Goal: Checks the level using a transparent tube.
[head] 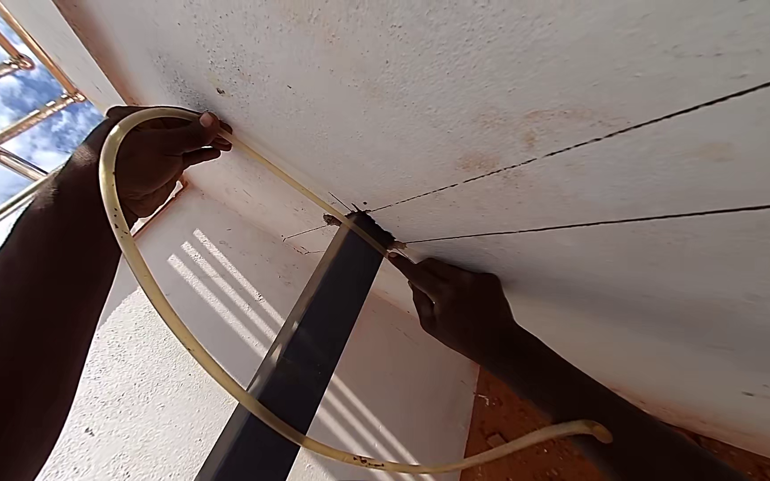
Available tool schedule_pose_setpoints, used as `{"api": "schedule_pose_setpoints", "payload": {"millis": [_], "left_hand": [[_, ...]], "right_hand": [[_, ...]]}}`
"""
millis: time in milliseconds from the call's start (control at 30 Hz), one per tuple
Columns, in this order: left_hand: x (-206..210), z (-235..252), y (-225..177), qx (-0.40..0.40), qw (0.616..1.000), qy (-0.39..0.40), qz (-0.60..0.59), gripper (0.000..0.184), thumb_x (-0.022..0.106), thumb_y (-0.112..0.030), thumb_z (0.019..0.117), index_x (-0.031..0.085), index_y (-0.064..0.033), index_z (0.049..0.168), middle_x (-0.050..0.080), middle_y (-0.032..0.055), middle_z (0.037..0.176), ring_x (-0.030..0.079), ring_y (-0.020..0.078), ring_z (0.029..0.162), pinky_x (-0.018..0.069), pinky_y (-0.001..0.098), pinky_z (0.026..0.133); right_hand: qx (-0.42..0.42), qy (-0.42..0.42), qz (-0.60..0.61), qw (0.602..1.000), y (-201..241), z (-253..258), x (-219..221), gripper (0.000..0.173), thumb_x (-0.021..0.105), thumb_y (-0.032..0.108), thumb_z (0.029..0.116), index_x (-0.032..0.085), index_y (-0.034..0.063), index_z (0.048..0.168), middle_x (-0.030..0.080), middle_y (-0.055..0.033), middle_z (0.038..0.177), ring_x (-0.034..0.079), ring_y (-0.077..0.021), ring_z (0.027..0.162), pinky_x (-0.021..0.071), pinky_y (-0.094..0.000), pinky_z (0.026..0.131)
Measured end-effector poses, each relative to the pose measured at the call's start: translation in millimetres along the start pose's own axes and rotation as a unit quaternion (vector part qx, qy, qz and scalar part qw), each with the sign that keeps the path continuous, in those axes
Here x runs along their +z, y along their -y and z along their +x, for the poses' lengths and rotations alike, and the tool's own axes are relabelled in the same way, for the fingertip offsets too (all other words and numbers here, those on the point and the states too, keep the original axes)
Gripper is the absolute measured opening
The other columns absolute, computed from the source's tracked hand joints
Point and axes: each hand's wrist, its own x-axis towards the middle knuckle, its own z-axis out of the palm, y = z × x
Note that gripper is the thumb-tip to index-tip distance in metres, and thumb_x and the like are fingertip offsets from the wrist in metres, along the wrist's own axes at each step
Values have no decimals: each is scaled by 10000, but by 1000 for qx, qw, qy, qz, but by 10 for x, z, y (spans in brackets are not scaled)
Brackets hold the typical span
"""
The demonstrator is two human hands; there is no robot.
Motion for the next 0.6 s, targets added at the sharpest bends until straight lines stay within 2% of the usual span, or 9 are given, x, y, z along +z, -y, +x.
{"api": "schedule_pose_setpoints", "payload": {"millis": [600], "left_hand": [[4,2,-9,-1,1000,-5,9,135,571,-157,1055,680,-127,981,741,-68,929,718,44,913,592,228,881]], "right_hand": [[2,5,1,1000,1,-4,-12,502,598,104,841,719,195,1319,648,-21,746,569,-178,481,396,-346,371]]}}
